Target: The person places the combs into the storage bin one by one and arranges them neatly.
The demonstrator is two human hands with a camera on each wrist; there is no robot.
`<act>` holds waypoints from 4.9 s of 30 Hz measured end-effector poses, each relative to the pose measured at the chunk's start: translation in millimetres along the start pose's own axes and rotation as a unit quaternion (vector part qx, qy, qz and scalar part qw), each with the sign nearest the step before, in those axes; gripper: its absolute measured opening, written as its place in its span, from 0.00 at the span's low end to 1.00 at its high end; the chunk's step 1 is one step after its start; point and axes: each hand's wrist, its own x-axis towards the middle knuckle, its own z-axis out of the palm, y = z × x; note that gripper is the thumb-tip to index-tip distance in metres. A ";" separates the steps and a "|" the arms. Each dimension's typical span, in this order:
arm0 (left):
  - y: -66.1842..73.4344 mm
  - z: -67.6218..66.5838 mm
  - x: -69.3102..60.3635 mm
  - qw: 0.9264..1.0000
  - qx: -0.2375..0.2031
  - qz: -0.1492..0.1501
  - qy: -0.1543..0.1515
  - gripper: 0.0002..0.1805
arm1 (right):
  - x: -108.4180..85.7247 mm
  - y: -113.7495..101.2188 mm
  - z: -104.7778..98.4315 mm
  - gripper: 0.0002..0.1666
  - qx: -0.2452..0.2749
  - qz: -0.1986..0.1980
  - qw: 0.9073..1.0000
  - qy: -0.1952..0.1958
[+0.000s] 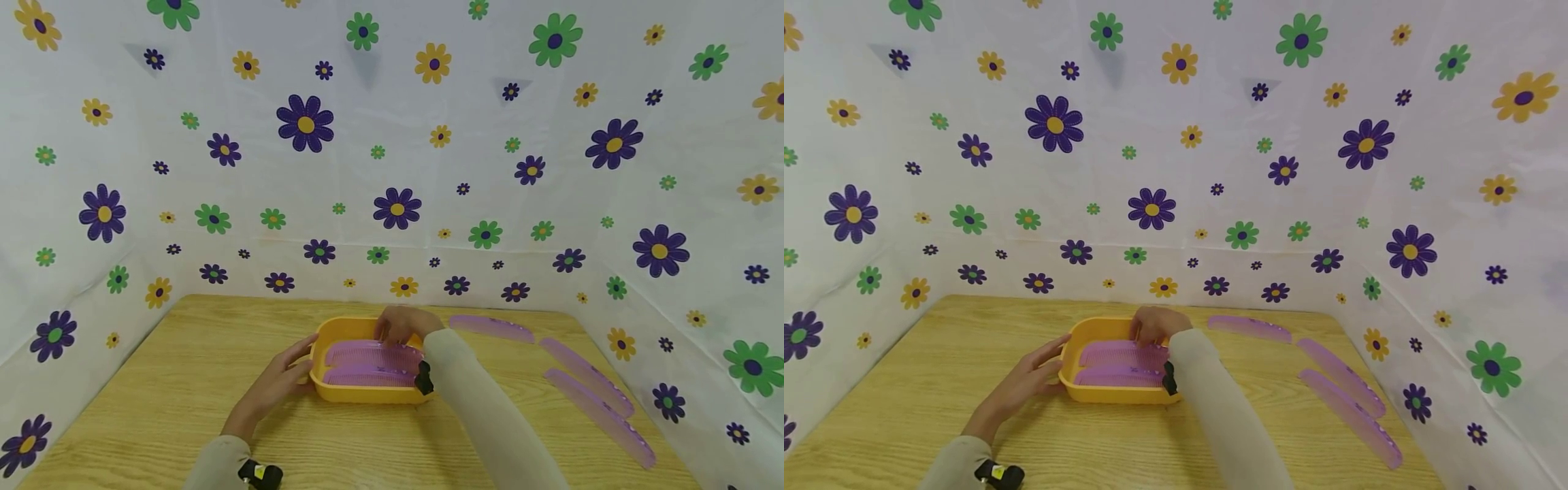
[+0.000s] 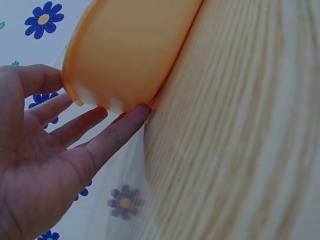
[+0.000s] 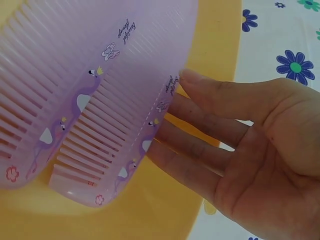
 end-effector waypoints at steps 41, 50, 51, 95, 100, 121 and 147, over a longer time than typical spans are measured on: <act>3.0 -0.5 -1.4 1.000 0.018 0.004 0.007 0.31 | -41.5 34.0 -24.0 0.17 0.011 -0.057 0.997 0.050; 2.9 0.4 -1.3 1.000 0.020 -0.009 0.015 0.31 | -56.4 60.6 -36.2 0.12 0.009 -0.062 0.991 0.118; 3.0 -0.2 -0.9 1.000 0.020 -0.007 0.014 0.31 | -57.7 63.1 -37.9 0.12 0.002 -0.061 0.990 0.126; -0.6 1.8 -1.2 1.000 0.011 -0.007 0.011 0.31 | -87.7 202.0 -31.4 0.17 -0.037 -0.034 0.970 0.239; 0.0 2.0 -1.7 1.000 0.008 -0.003 0.007 0.31 | -84.7 214.5 -29.9 0.19 -0.035 -0.009 0.970 0.240; 1.0 0.0 -2.2 1.000 0.021 -0.004 0.013 0.31 | -77.7 234.2 -26.1 0.22 -0.018 0.034 0.966 0.255; -1.2 0.5 -0.6 1.000 0.017 -0.010 0.017 0.31 | -88.7 220.5 -23.1 0.22 0.053 0.071 0.977 0.196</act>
